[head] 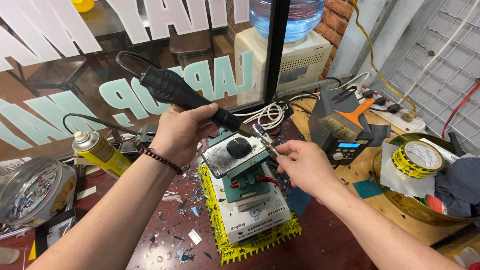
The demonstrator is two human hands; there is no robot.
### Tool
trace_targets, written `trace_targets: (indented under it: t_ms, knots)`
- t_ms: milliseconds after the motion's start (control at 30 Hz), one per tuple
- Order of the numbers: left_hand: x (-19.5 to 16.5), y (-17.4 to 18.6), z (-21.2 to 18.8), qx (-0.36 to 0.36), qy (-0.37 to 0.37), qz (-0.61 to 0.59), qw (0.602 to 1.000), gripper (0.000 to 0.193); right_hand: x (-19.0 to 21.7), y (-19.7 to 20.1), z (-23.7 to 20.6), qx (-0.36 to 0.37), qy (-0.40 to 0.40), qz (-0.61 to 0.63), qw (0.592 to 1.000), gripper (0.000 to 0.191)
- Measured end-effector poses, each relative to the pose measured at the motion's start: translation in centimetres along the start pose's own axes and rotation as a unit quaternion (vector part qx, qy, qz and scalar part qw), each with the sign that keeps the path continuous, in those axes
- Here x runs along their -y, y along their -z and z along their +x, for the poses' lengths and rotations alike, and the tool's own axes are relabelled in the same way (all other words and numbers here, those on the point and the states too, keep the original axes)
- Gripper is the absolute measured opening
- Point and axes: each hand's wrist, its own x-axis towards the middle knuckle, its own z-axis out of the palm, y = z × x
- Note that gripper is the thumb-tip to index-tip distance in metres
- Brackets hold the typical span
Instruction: The person uses a hot air gun and a soldering iron to work on a small electronic device clamped in a vise. They repeatedly apply heat and solder to the device's surface, occasionally brushing away debris.
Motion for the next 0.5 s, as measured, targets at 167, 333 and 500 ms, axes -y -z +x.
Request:
trace_targets:
  t_ms: [167,333,500]
  knots:
    - [-0.1,0.1,0.0,-0.011,-0.018,0.000,1.000,0.022,-0.2,0.3,0.8,-0.004,0.009,-0.114,0.993,0.019]
    - [-0.1,0.1,-0.1,-0.022,-0.013,-0.004,1.000,0.021,-0.5,0.6,2.0,-0.001,0.043,-0.153,0.987,0.018]
    - [-0.1,-0.3,0.0,-0.024,-0.016,0.009,1.000,0.022,-0.2,1.0,2.6,0.019,0.046,-0.133,0.990,0.019]
